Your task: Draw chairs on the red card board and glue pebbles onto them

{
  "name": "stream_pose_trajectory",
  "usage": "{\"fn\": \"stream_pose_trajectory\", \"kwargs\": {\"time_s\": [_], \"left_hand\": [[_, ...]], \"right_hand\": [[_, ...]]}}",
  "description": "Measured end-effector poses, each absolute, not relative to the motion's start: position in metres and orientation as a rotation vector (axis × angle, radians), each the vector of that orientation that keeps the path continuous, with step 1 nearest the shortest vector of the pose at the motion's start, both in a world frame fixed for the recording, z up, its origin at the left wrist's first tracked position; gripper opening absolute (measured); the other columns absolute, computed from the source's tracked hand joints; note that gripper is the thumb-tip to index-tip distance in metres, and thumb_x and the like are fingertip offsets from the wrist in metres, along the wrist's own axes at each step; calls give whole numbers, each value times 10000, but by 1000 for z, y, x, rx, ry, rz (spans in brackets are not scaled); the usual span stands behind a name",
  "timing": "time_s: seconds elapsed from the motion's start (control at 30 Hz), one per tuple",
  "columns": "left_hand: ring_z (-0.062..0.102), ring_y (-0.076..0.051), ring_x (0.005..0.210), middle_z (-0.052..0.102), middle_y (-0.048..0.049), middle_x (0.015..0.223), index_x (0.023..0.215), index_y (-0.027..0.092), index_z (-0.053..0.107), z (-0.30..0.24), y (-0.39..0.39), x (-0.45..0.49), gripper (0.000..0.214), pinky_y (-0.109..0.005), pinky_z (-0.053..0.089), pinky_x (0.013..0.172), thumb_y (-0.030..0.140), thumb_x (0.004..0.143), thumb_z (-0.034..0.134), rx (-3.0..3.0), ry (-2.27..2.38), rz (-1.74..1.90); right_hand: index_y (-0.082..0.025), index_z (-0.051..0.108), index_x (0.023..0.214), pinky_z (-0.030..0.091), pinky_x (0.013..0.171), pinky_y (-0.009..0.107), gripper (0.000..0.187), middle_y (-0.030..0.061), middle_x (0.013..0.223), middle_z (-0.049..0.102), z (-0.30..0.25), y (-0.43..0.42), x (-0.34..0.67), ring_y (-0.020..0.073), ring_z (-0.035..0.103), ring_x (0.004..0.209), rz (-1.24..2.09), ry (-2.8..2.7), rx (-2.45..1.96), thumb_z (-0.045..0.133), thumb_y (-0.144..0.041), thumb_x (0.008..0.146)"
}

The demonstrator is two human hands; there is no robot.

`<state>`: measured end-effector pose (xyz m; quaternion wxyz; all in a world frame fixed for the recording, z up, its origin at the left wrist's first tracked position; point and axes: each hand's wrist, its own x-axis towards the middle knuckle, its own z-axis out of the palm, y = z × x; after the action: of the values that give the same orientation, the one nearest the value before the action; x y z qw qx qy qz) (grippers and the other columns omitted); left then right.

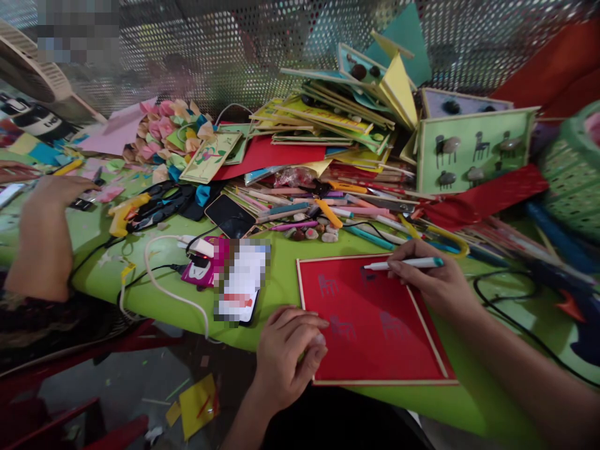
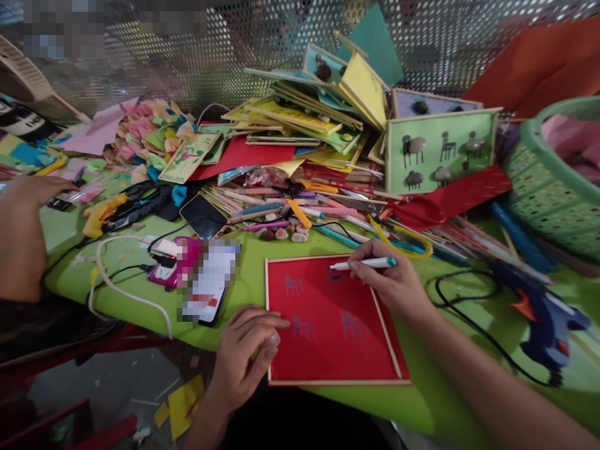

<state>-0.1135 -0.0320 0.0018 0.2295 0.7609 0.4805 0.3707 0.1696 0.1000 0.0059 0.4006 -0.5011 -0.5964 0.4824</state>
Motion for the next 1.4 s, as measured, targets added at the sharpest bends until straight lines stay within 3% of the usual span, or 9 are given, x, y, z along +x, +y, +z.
{"fn": "stream_pose_trajectory", "kwargs": {"time_s": [0.37,1.0,1.4], "left_hand": [[716,-204,1043,798,-22,1074,967,227,618,2,-33,-113,145,-378,481,955,279,1031,498,2091,1327,1024],[728,-213,1009,809,-46,1044,934,226,634,5,-31,-112,207,-394,518,913,299,1044,475,2113,1348,1028],[732,-213,997,808,-46,1028,931,229,625,5,-31,-112,176,-389,518,918,276,1030,488,2108,1344,1046]], "right_hand": [[-236,688,808,402,550,300,346,15,679,653,9,100,169,164,528,594,1205,-1532,-1298,804,-562,822],[-239,692,811,401,561,310,158,20,693,665,7,99,170,168,534,601,1232,-1494,-1268,768,-366,865],[-238,683,806,389,572,293,243,4,686,649,7,99,170,161,524,603,1214,-1525,-1277,792,-453,838]]}}
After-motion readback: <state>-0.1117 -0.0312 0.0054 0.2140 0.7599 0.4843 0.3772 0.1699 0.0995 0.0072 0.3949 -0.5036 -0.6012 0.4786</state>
